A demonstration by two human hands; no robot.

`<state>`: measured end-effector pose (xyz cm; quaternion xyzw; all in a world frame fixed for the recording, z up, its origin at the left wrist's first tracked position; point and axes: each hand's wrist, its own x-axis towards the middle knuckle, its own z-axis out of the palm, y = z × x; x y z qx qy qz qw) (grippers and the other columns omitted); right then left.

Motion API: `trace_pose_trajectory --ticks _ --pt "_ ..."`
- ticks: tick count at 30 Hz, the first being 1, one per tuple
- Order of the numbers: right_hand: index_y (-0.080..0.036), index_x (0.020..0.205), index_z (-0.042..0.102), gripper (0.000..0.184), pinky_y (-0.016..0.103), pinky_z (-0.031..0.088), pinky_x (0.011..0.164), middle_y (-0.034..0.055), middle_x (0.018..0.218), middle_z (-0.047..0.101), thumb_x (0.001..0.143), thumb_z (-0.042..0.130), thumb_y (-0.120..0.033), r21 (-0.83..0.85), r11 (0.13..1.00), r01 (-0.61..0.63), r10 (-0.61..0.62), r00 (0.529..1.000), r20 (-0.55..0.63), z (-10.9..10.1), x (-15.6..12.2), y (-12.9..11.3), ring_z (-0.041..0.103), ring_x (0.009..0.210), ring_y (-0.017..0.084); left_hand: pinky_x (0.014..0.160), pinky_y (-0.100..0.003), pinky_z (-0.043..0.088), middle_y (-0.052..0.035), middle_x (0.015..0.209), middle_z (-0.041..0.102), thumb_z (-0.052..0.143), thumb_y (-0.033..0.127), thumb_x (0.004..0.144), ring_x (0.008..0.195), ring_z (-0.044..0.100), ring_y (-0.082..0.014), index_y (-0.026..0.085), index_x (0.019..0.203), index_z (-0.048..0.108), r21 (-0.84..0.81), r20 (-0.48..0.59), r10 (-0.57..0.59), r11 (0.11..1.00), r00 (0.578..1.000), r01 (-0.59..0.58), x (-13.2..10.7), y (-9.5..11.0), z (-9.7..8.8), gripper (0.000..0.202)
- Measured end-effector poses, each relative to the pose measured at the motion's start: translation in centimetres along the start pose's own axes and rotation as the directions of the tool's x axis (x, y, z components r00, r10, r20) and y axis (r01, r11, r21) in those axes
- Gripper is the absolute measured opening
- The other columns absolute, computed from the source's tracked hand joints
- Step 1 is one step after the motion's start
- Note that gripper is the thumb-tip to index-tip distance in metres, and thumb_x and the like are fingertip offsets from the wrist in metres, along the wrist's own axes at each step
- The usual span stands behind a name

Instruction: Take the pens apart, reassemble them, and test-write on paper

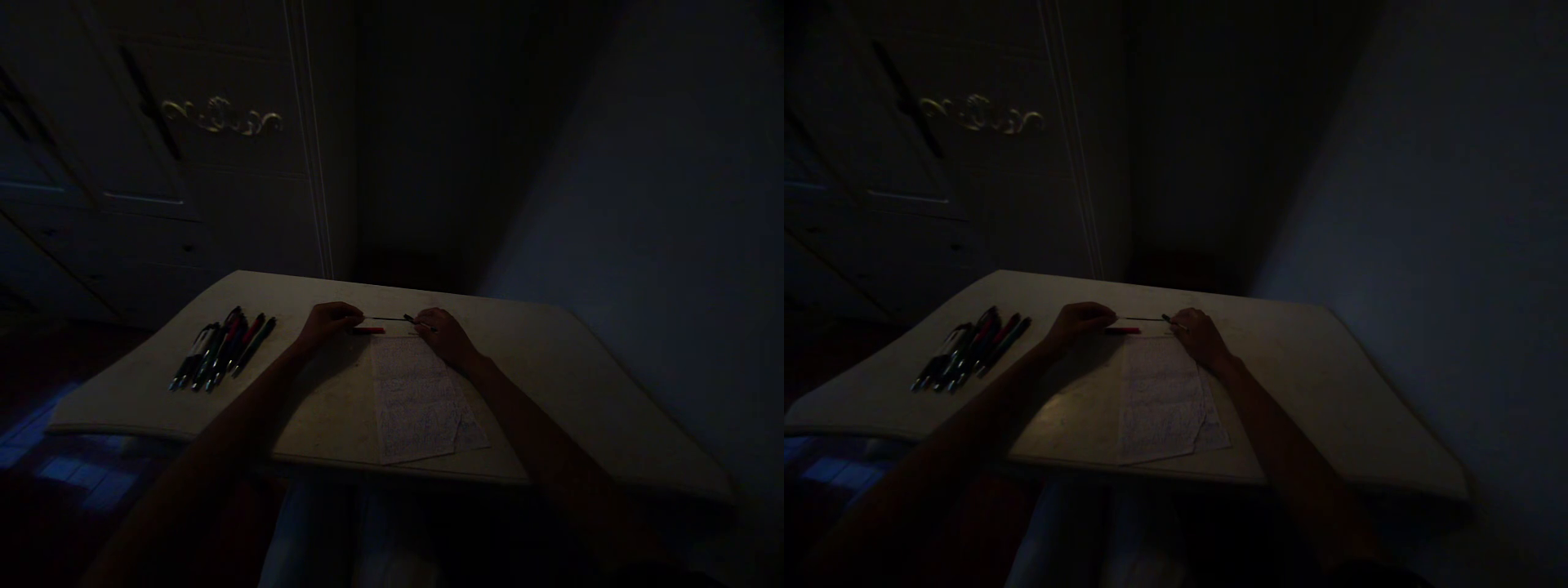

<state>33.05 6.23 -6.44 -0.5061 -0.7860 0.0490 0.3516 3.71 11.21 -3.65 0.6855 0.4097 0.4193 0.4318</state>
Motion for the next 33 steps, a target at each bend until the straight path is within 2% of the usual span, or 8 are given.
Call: trace_pose_trajectory --ticks 8,15,18,21,26,33 --pt "-0.020 0.090 0.077 0.011 0.044 0.050 0.096 0.0114 0.114 0.068 0.087 0.067 -0.024 -0.031 0.999 0.031 -0.030 0.999 0.020 0.6 -0.1 0.5 0.063 0.106 0.025 0.064 -0.027 0.051 -0.0062 0.076 0.073 0.077 0.035 0.067 0.065 0.063 -0.0152 0.016 0.080 0.076 0.013 0.004 -0.010 1.000 1.000 0.010 0.0 0.2 0.0 0.023" --pt "-0.020 0.088 0.073 0.015 0.044 0.047 0.098 0.0118 0.113 0.068 0.092 0.059 -0.024 -0.013 0.999 0.050 -0.050 0.999 0.007 0.3 0.3 -0.1 0.061 0.107 0.025 0.065 -0.027 0.050 -0.0071 0.078 0.074 0.077 0.036 0.068 0.066 0.062 -0.0150 0.016 0.082 0.076 0.029 -0.001 -0.007 1.000 1.000 0.007 0.1 0.0 0.0 0.025" --pt "-0.019 0.090 0.071 0.018 0.040 0.048 0.093 0.0106 0.100 0.071 0.095 0.054 -0.025 0.017 1.000 -0.015 0.016 0.998 -0.064 -0.6 0.5 -1.0 0.063 0.098 0.024 0.063 -0.027 0.050 -0.0070 0.076 0.074 0.078 0.036 0.068 0.064 0.062 -0.0151 0.016 0.082 0.076 0.042 -0.020 -0.030 0.999 0.999 0.031 0.0 0.1 0.0 0.025" --pt "-0.020 0.090 0.070 0.019 0.035 0.049 0.085 0.0075 0.091 0.072 0.095 0.052 -0.027 0.079 0.993 -0.090 0.096 0.992 -0.079 -1.4 0.4 -1.6 0.064 0.086 0.021 0.060 -0.026 0.049 -0.0068 0.074 0.073 0.079 0.039 0.068 0.063 0.062 -0.0154 0.015 0.081 0.076 0.053 -0.025 -0.039 0.998 0.999 0.040 -0.1 0.3 0.1 0.027" --pt "-0.021 0.096 0.070 0.017 0.036 0.051 0.084 0.0070 0.095 0.073 0.091 0.059 -0.031 0.191 0.975 -0.109 0.129 0.987 -0.094 -1.2 -0.1 -1.4 0.067 0.087 0.021 0.062 -0.027 0.049 -0.0073 0.077 0.074 0.078 0.038 0.067 0.065 0.063 -0.0157 0.016 0.081 0.076 0.038 -0.012 -0.038 0.999 0.999 0.039 -0.2 0.7 0.1 0.026" --pt "-0.020 0.099 0.072 0.018 0.040 0.053 0.089 0.0080 0.101 0.074 0.085 0.066 -0.029 0.264 0.959 -0.100 0.129 0.987 -0.094 -0.4 -0.3 -0.5 0.068 0.093 0.023 0.059 -0.026 0.048 -0.0066 0.073 0.072 0.078 0.035 0.068 0.061 0.061 -0.0147 0.016 0.081 0.076 0.024 -0.022 -0.055 0.998 0.998 0.056 -0.1 0.4 0.1 0.024"
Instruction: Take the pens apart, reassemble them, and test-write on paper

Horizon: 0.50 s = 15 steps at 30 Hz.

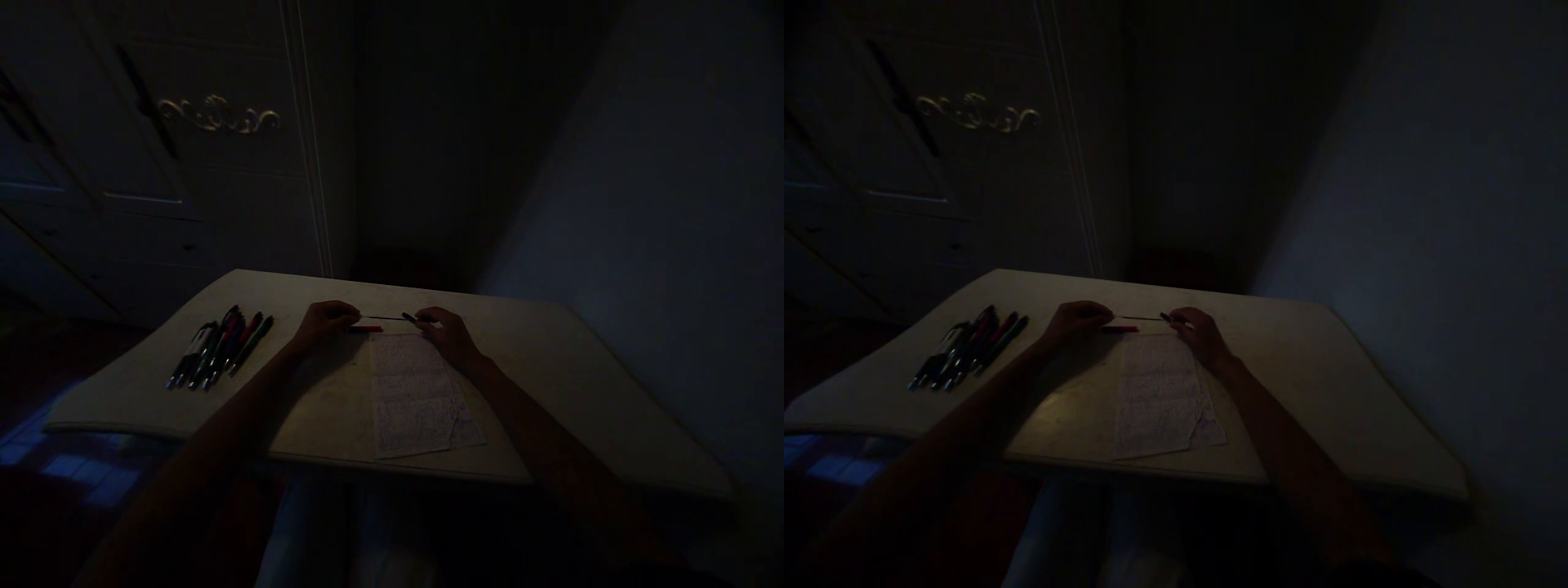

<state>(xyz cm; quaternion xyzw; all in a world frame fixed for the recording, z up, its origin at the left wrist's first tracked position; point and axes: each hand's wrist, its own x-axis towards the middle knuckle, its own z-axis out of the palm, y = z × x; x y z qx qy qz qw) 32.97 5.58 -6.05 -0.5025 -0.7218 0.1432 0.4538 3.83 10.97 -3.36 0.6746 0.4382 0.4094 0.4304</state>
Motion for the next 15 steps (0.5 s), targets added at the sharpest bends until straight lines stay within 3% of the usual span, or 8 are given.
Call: trace_pose_trajectory --ticks 15 --pt "-0.022 0.099 0.074 0.019 0.042 0.054 0.090 0.0078 0.103 0.076 0.087 0.064 -0.032 0.019 1.000 -0.013 0.013 1.000 -0.026 -0.10 -0.09 -0.51 0.070 0.094 0.023 0.065 -0.029 0.053 -0.0073 0.075 0.074 0.077 0.034 0.068 0.065 0.063 -0.0168 0.016 0.080 0.076 0.014 0.009 0.027 1.000 1.000 -0.027 -0.10 0.36 -0.03 0.022"
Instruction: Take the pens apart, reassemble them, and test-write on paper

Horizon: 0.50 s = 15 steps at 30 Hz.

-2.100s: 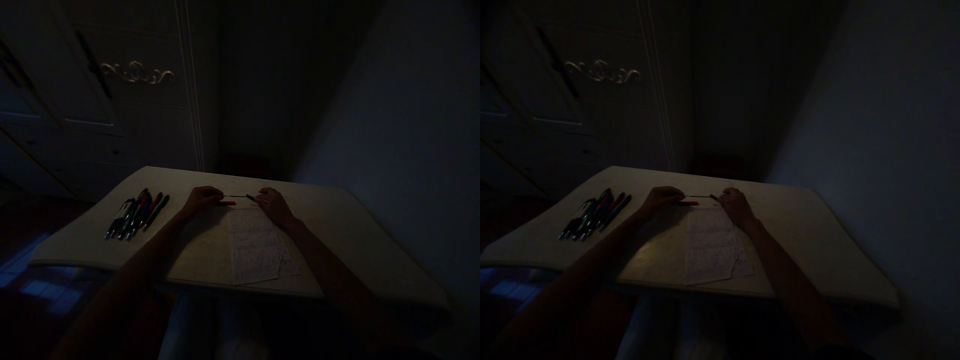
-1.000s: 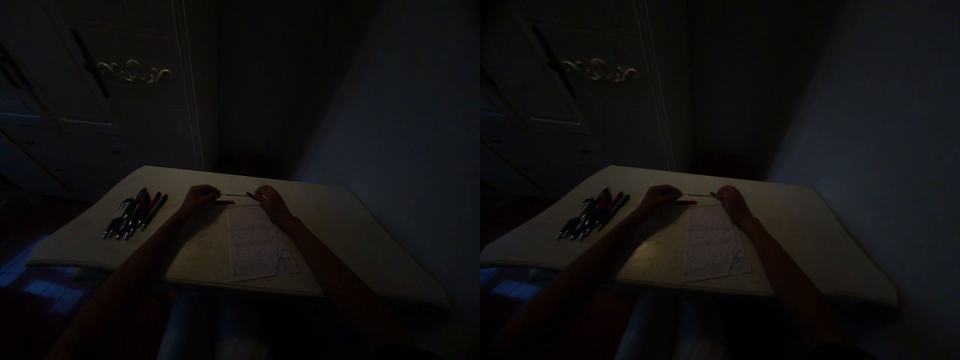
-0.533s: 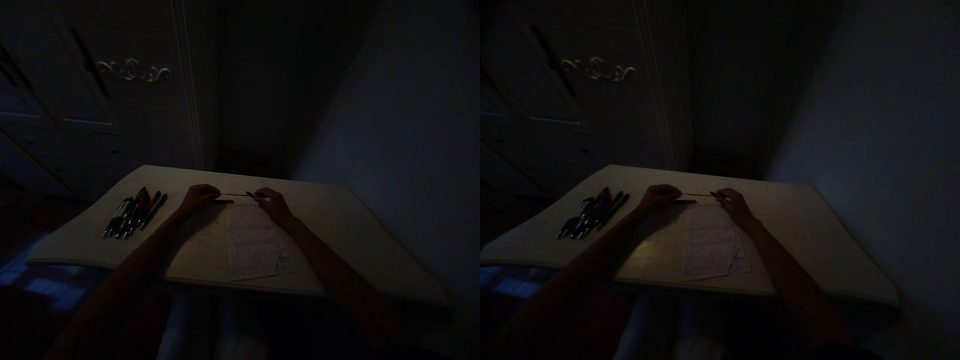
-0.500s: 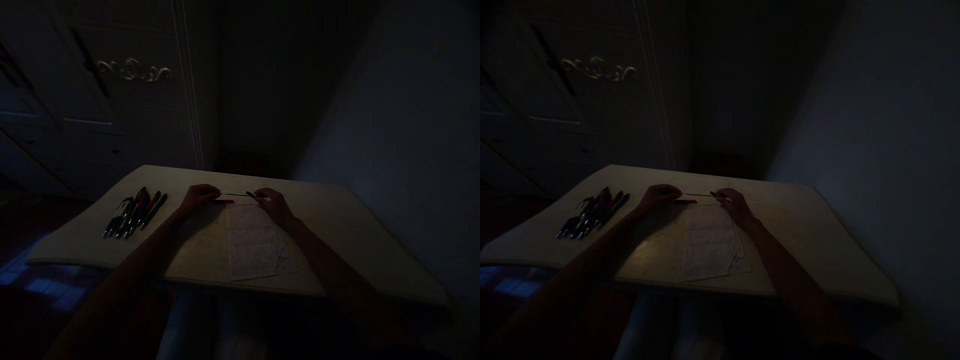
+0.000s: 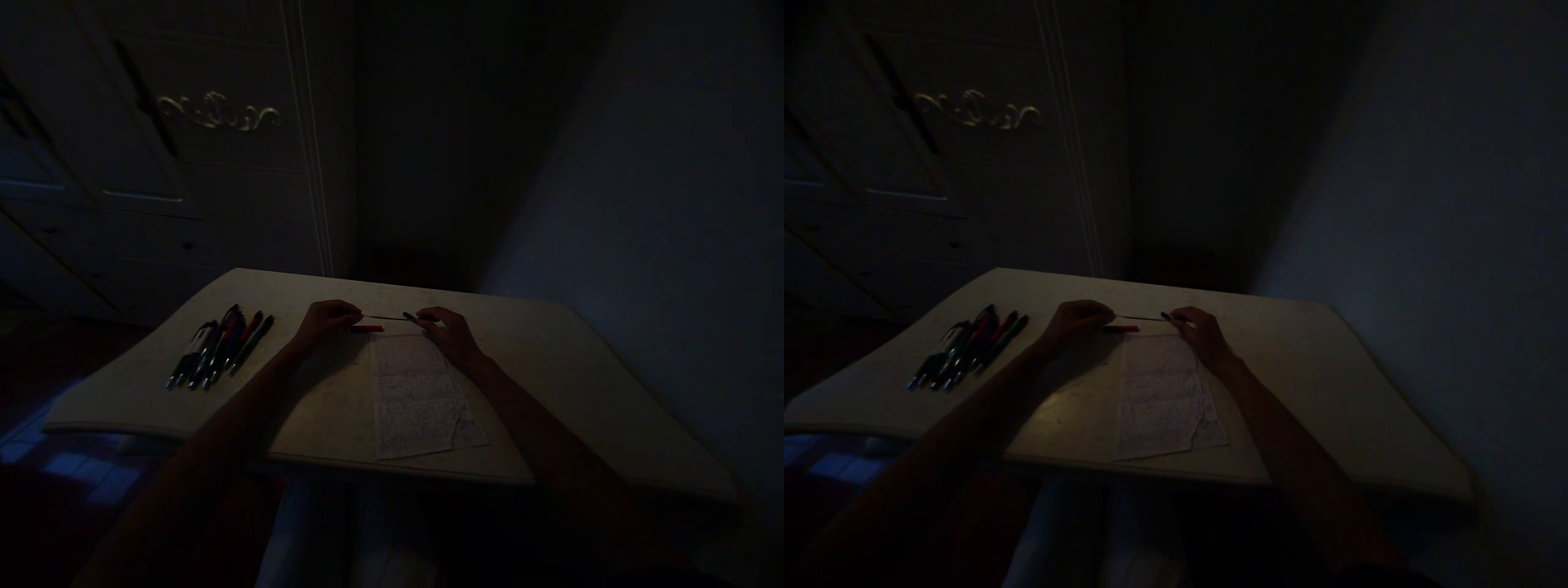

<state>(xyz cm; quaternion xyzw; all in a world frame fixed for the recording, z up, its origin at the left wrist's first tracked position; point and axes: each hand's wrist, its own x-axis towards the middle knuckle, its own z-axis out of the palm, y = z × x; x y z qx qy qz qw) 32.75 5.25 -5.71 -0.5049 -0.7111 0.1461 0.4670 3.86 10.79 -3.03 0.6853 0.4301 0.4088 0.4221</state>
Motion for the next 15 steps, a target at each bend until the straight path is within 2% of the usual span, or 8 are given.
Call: trace_pose_trajectory --ticks 15 --pt "-0.021 0.097 0.074 0.019 0.040 0.055 0.086 0.0073 0.099 0.076 0.087 0.064 -0.033 0.009 1.000 -0.005 0.005 1.000 0.013 -0.04 -0.04 -0.36 0.070 0.089 0.022 0.065 -0.028 0.051 -0.0071 0.077 0.073 0.078 0.041 0.067 0.066 0.062 -0.0157 0.015 0.081 0.076 -0.027 0.021 0.009 1.000 1.000 -0.008 -0.06 -0.13 0.06 0.029"
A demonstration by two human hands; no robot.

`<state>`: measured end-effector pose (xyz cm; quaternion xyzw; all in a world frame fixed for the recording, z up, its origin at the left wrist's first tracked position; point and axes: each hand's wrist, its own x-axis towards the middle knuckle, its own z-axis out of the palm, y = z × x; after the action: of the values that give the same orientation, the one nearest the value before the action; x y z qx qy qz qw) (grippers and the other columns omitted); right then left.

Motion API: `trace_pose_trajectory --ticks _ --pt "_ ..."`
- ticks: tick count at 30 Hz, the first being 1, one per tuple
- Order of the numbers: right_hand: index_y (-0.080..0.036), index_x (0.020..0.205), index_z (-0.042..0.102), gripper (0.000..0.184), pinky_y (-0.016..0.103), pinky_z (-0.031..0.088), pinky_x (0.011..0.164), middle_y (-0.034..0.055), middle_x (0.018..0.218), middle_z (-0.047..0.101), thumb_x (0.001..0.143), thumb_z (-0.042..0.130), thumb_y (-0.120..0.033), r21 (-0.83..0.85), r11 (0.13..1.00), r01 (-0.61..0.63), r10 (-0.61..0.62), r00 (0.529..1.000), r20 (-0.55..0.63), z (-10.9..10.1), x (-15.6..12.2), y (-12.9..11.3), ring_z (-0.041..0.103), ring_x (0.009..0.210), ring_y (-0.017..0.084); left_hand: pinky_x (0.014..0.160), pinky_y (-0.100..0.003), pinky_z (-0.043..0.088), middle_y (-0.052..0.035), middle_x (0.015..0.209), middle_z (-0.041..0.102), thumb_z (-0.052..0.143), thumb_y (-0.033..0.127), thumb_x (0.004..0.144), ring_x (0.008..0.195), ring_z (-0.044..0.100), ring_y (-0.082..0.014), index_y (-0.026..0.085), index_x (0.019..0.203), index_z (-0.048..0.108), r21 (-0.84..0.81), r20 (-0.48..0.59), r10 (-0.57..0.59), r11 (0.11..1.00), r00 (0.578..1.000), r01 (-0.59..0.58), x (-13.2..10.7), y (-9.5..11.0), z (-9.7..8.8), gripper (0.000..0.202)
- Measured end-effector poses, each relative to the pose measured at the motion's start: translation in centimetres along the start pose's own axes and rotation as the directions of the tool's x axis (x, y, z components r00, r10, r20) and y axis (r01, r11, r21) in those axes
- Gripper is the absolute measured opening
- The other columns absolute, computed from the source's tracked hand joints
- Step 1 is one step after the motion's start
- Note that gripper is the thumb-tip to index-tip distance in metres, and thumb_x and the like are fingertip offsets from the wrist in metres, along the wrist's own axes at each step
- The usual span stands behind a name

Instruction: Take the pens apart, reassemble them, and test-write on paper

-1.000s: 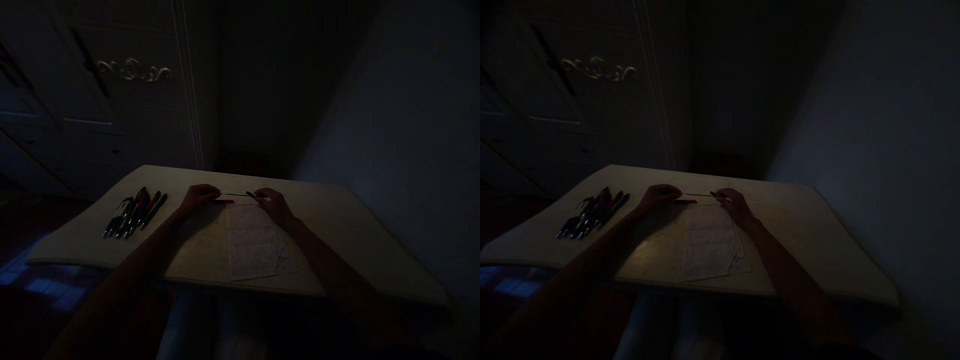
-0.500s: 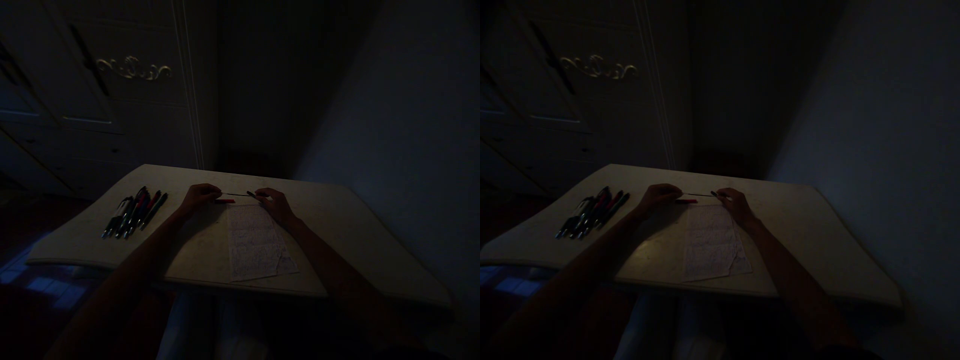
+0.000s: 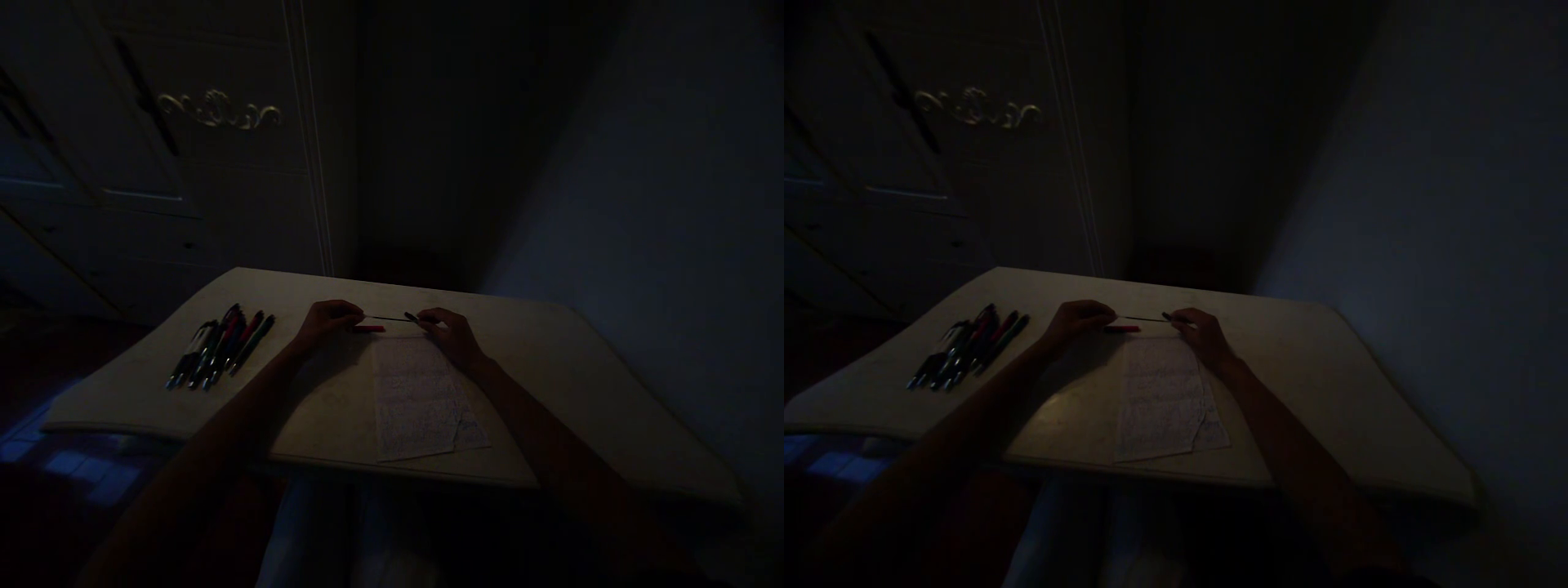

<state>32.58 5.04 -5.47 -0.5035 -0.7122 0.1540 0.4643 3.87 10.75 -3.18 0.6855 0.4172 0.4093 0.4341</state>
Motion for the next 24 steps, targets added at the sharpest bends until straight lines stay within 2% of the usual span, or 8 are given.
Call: trace_pose_trajectory --ticks 9,19,24 --pt "-0.021 0.098 0.075 0.020 0.039 0.056 0.085 0.0081 0.101 0.076 0.085 0.067 -0.034 0.049 0.998 0.029 -0.029 1.000 0.004 0.3 -0.2 -0.7 0.070 0.089 0.022 0.067 -0.029 0.052 -0.0070 0.080 0.074 0.077 0.029 0.068 0.070 0.066 -0.0170 0.017 0.078 0.076 -0.016 0.023 -0.041 0.999 0.999 0.041 -0.3 0.7 0.3 0.016" --pt "-0.021 0.102 0.074 0.022 0.039 0.057 0.085 0.0088 0.102 0.076 0.084 0.069 -0.033 0.051 0.996 0.074 -0.072 0.997 -0.032 0.6 -0.4 -1.6 0.070 0.087 0.022 0.056 -0.029 0.047 -0.0092 0.076 0.074 0.078 0.036 0.066 0.065 0.063 -0.0187 0.017 0.076 0.078 0.046 0.081 -0.053 0.998 0.995 0.049 -0.6 1.0 0.7 0.021" --pt "-0.020 0.102 0.074 0.024 0.039 0.057 0.083 0.0084 0.099 0.076 0.083 0.070 -0.035 0.062 0.997 0.048 -0.045 0.998 -0.044 0.7 -0.4 -1.5 0.070 0.086 0.022 0.057 -0.030 0.046 -0.0095 0.077 0.073 0.079 0.039 0.065 0.065 0.063 -0.0186 0.017 0.077 0.077 0.029 0.091 -0.042 0.999 0.995 0.040 -0.8 1.2 0.7 0.025"
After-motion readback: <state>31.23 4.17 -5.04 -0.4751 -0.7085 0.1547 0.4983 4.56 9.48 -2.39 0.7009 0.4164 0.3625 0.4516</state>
